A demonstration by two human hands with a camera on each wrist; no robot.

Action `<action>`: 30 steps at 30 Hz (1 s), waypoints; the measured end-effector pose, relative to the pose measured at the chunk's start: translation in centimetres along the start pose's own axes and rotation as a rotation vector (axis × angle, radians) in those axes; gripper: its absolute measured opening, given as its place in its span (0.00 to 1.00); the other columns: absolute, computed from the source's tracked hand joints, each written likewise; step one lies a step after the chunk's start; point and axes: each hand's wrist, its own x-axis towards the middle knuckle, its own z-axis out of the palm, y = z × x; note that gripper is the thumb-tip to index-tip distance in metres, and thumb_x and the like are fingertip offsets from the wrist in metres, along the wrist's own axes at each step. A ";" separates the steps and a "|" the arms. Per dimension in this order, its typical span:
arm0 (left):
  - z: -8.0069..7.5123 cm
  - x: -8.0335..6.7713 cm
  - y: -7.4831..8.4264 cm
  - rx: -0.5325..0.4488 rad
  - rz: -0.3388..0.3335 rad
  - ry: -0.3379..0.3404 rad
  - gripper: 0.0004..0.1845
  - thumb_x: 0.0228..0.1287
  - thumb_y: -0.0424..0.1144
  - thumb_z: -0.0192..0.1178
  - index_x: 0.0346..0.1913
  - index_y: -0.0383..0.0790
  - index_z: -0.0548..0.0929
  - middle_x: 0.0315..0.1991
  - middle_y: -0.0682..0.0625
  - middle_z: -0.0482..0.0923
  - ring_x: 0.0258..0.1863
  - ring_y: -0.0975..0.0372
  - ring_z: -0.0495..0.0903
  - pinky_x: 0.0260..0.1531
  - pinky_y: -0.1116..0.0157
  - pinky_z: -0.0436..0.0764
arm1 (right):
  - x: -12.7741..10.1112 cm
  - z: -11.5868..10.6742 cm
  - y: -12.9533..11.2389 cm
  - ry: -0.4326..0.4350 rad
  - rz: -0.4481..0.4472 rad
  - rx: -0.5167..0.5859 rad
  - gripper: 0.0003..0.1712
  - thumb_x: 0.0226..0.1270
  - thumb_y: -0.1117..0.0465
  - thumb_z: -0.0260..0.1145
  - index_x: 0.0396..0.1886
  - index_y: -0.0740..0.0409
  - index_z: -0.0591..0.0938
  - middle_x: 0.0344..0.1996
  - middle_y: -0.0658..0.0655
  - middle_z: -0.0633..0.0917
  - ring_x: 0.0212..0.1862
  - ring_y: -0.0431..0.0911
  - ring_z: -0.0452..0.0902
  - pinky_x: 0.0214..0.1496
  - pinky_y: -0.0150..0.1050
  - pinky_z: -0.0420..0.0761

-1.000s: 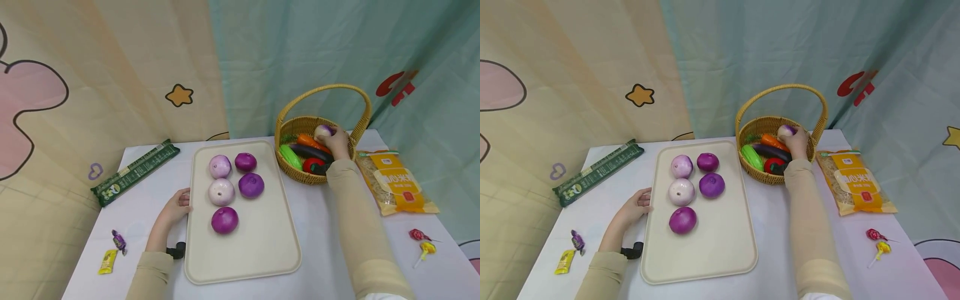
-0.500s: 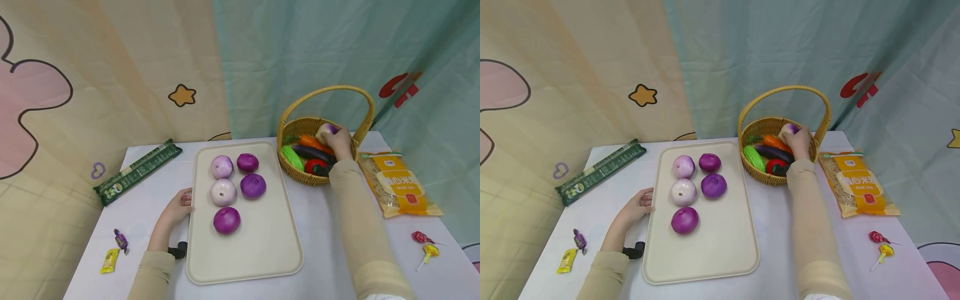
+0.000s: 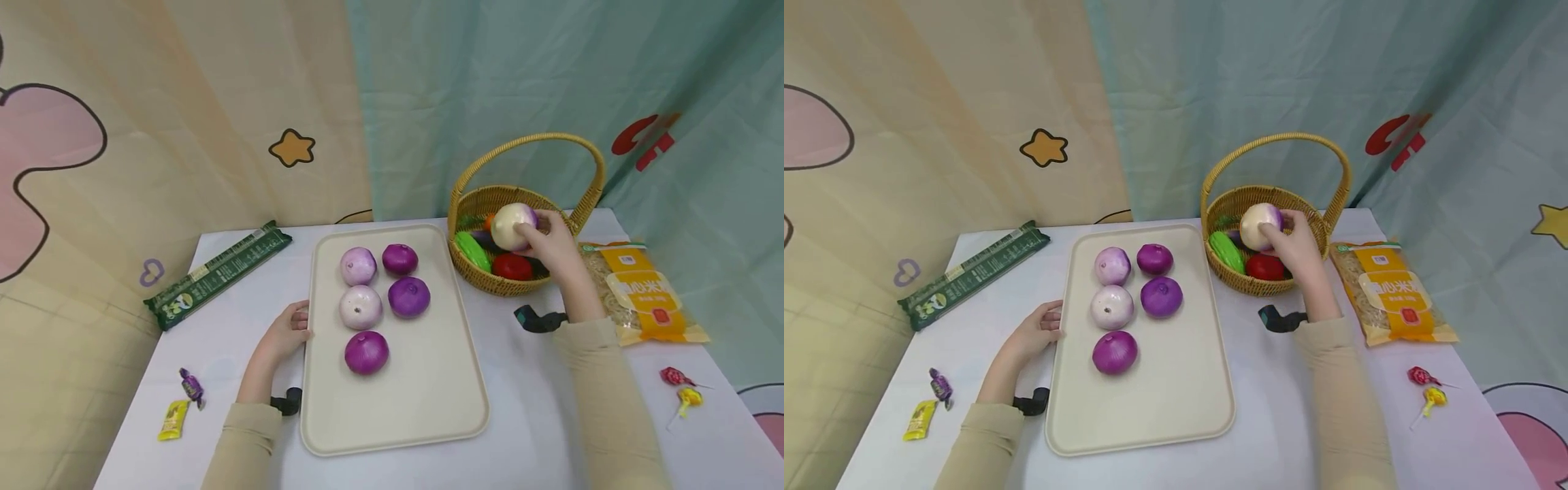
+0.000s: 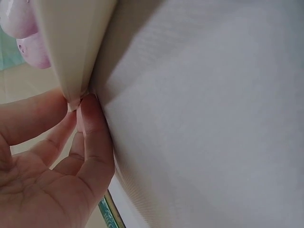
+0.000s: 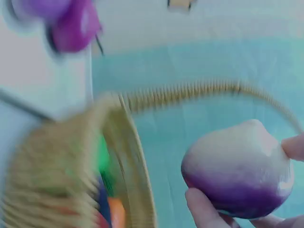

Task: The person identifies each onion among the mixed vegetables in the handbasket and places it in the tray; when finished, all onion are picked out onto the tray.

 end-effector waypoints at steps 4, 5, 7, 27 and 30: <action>-0.1 0.1 -0.1 -0.003 -0.005 0.002 0.34 0.65 0.24 0.53 0.74 0.32 0.58 0.61 0.32 0.67 0.59 0.44 0.71 0.60 0.49 0.72 | -3.1 2.4 1.6 -0.120 -0.039 0.004 0.41 0.71 0.51 0.56 0.74 0.69 0.55 0.68 0.73 0.63 0.65 0.61 0.65 0.44 0.22 0.76; -0.1 0.2 -0.1 -0.001 -0.007 0.002 0.34 0.65 0.24 0.53 0.74 0.32 0.57 0.61 0.32 0.67 0.59 0.44 0.71 0.60 0.49 0.73 | -3.8 3.2 2.1 -0.158 -0.041 0.002 0.40 0.71 0.51 0.57 0.73 0.70 0.57 0.67 0.73 0.65 0.65 0.60 0.66 0.47 0.24 0.77; -0.1 0.2 -0.2 -0.001 -0.009 -0.001 0.35 0.65 0.24 0.53 0.74 0.32 0.57 0.61 0.32 0.67 0.60 0.44 0.71 0.60 0.49 0.73 | -5.0 4.8 3.3 -0.237 -0.045 0.036 0.38 0.70 0.54 0.58 0.71 0.71 0.58 0.66 0.74 0.66 0.63 0.61 0.68 0.52 0.32 0.81; 0.0 0.1 -0.1 -0.006 -0.006 -0.001 0.34 0.66 0.24 0.53 0.74 0.32 0.57 0.62 0.31 0.66 0.61 0.43 0.70 0.62 0.48 0.72 | -7.7 13.9 8.0 -0.517 0.027 0.102 0.34 0.68 0.57 0.65 0.67 0.68 0.67 0.58 0.71 0.78 0.53 0.51 0.80 0.53 0.43 0.84; 0.0 0.2 0.0 -0.013 -0.006 -0.004 0.34 0.66 0.24 0.53 0.75 0.32 0.57 0.62 0.31 0.66 0.61 0.43 0.70 0.62 0.48 0.71 | -7.5 14.0 8.2 -0.524 0.024 0.112 0.35 0.69 0.57 0.65 0.69 0.70 0.66 0.60 0.71 0.77 0.54 0.52 0.80 0.53 0.43 0.84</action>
